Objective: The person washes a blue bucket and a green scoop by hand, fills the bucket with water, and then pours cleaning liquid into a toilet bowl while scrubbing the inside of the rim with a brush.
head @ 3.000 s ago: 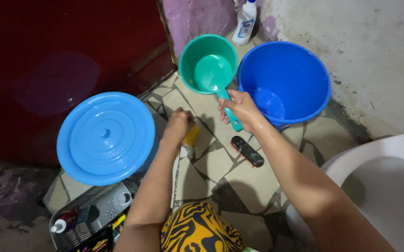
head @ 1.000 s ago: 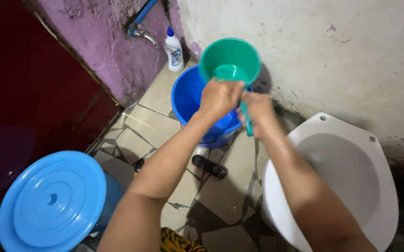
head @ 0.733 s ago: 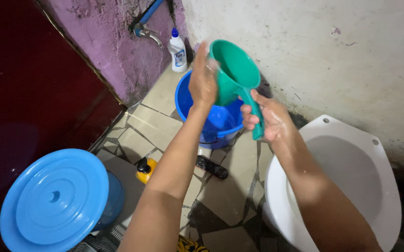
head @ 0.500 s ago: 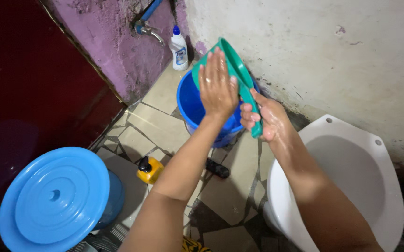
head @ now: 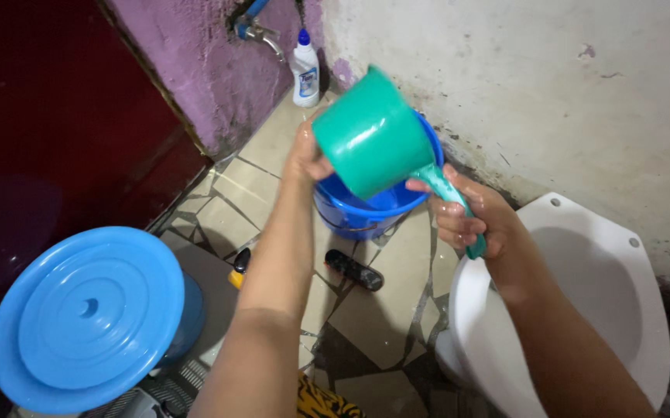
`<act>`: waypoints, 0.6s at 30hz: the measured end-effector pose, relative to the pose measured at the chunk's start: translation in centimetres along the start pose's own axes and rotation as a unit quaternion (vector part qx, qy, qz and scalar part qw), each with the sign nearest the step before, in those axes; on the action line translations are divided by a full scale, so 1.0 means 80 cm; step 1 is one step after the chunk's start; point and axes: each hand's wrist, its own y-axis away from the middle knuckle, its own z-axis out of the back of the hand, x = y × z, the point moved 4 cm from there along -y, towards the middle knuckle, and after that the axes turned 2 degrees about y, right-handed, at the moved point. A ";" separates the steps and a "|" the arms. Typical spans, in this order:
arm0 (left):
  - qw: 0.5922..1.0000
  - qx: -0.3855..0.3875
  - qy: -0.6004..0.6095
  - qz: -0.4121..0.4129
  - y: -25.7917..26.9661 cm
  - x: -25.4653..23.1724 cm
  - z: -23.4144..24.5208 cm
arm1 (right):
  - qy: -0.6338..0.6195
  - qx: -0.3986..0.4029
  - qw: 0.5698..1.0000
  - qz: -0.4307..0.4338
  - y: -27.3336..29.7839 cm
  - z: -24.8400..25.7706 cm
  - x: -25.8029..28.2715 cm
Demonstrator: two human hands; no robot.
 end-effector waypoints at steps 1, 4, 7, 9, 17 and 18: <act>0.997 0.028 0.062 -0.045 -0.008 0.012 -0.002 | -0.009 0.015 1.000 0.020 -0.008 -0.003 -0.001; 0.965 0.036 0.198 -0.167 -0.032 0.033 -0.013 | -0.035 0.016 0.998 0.041 -0.033 -0.008 0.002; 0.925 0.037 0.318 -0.206 -0.035 0.054 -0.047 | 0.024 -0.077 0.993 0.086 -0.054 -0.008 0.009; 0.905 -0.028 0.381 -0.189 -0.039 0.070 -0.069 | 0.112 -0.198 0.967 0.118 -0.068 -0.004 0.008; 0.918 -0.129 0.364 -0.087 -0.048 0.091 -0.018 | 0.749 -0.343 0.455 0.340 -0.075 0.016 -0.013; 0.920 -0.193 0.322 -0.112 -0.051 0.088 0.003 | 0.753 -0.371 0.457 0.295 -0.073 0.025 -0.014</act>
